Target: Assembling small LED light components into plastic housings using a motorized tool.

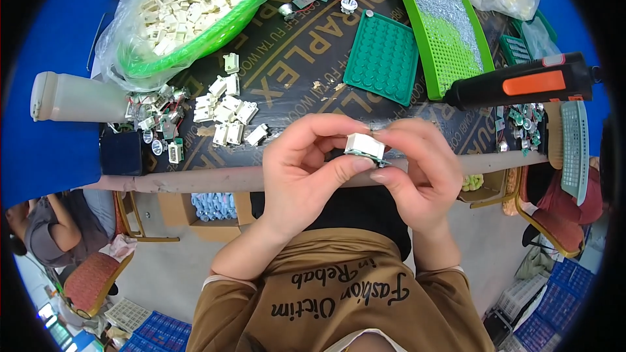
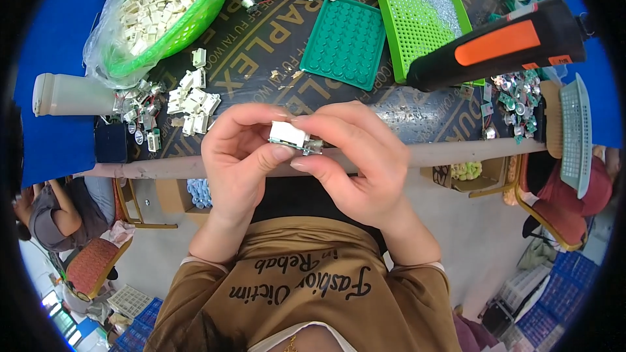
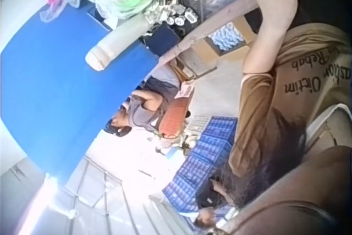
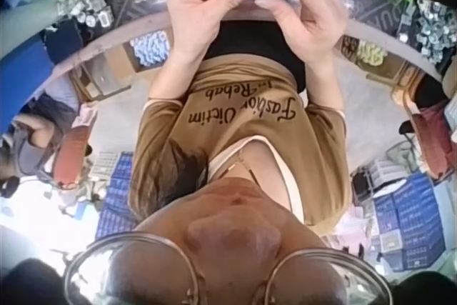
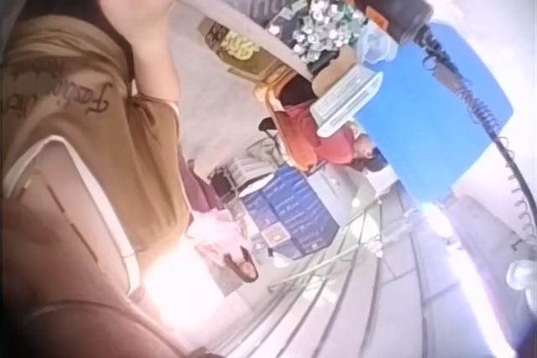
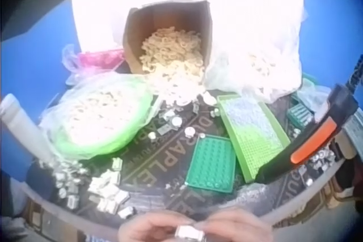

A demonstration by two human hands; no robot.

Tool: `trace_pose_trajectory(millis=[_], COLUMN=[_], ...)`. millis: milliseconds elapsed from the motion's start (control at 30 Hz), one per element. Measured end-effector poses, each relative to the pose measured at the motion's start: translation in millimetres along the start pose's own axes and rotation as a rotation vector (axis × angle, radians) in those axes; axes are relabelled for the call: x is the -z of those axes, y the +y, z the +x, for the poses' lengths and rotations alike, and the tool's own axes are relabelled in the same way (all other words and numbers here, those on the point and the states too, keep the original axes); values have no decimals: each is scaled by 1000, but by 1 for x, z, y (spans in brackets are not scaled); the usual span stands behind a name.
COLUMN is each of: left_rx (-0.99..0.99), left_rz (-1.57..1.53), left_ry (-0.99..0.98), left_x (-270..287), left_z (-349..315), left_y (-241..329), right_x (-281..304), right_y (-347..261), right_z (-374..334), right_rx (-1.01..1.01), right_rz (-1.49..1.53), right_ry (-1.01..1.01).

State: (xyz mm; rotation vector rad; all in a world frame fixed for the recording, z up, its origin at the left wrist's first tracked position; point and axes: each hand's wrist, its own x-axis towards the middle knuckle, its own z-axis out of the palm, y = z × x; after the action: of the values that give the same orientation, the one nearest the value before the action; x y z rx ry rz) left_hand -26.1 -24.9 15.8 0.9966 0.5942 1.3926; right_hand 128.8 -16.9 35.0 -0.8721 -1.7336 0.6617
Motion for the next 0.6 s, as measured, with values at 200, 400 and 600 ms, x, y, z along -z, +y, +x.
trace_pose_trajectory(millis=[200,400,600], left_rx=[30,33,27], left_rz=[110,93,-8], left_ry=[79,76,76], left_x=[2,2,6], left_z=[-3,-4,-4], left_y=[1,2,5], right_x=[0,-2,-8], right_y=[-1,-3,5], right_z=[0,1,4], right_rx=[14,0,-58], right_rz=[-64,-86,70], right_ry=[-41,-34,-86])
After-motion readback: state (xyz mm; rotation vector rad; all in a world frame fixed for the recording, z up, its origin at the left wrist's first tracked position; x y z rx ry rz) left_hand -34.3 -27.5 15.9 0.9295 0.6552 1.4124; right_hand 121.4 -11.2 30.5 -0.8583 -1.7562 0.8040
